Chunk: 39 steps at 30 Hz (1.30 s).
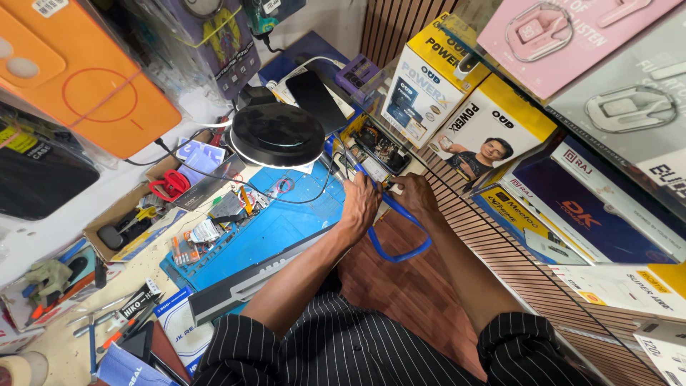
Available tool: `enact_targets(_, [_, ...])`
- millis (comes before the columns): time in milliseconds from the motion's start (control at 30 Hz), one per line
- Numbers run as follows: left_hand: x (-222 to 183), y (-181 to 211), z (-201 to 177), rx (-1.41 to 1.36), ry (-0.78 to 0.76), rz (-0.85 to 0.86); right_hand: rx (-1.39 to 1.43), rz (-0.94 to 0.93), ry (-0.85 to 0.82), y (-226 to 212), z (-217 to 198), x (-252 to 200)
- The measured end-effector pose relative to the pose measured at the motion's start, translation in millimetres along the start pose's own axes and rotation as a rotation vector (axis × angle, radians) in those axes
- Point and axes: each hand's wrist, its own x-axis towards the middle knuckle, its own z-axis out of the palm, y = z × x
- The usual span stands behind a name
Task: The person manipulates the internal components of a disassembled mobile phone, handling the motherboard and ribbon cables on a blue anti-static mat at a repair station.
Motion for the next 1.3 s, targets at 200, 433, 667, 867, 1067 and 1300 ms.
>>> enact_targets(200, [1.1,-1.2,5.1,-0.091,0.288,-0.054,0.036,-0.024,0.087,2.5,-10.1,-13.1])
enact_targets(433, [-11.3,2.2,4.4,-0.043,0.266,0.022,0.147,-0.050,0.227,-2.8,-16.7,-49.4])
enact_targets(667, [-49.0,5.3,16.7,-0.331,0.507,0.085,0.179,-0.119,0.277,-51.1,-21.9,-71.5])
enact_targets(867, [-106.7,5.6,36.2,-0.756,0.546,-0.086,0.211,-0.086,0.225,-101.2,-16.8,-99.3])
enact_targets(1067, [-165.4,-9.0,49.0,-0.896,0.515,-0.231,0.215,-0.289,0.272,-133.1,5.4,-123.6])
enact_targets(1300, [-207.8,-38.1,59.6,-1.070,0.694,-0.414,0.266,-0.444,0.193,-200.2,4.6,-121.4])
